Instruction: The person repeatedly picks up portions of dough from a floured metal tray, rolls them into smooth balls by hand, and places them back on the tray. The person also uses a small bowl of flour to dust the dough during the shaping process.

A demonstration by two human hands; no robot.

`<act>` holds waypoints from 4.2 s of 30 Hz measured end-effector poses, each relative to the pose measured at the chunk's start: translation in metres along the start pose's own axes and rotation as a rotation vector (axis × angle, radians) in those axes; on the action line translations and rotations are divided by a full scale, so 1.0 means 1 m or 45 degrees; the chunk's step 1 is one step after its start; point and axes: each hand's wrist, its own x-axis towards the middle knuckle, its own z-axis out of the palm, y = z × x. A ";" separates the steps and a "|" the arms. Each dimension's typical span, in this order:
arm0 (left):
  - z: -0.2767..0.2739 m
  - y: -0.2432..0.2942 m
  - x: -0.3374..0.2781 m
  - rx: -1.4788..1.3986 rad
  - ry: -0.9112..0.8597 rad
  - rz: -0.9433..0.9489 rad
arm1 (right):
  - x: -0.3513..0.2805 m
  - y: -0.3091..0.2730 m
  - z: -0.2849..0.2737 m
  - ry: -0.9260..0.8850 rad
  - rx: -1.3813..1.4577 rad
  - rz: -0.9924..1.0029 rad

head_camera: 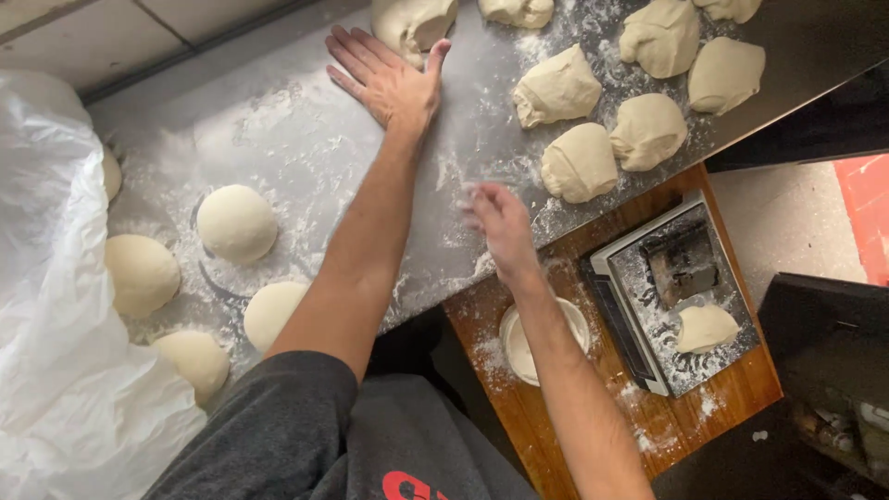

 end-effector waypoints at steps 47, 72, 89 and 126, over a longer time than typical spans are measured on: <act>-0.029 0.001 -0.326 -1.538 -0.570 1.434 | -0.177 -0.009 -0.064 0.568 1.287 -0.409; 0.002 0.008 -0.419 -2.401 -1.357 0.081 | -0.236 0.060 -0.109 0.894 0.633 -0.718; -0.046 0.000 -0.376 -1.690 -0.459 1.199 | -0.244 0.022 -0.085 1.041 0.501 -0.673; 0.102 -0.044 -0.365 0.105 0.131 2.657 | -0.222 0.252 -0.114 1.260 0.534 -0.303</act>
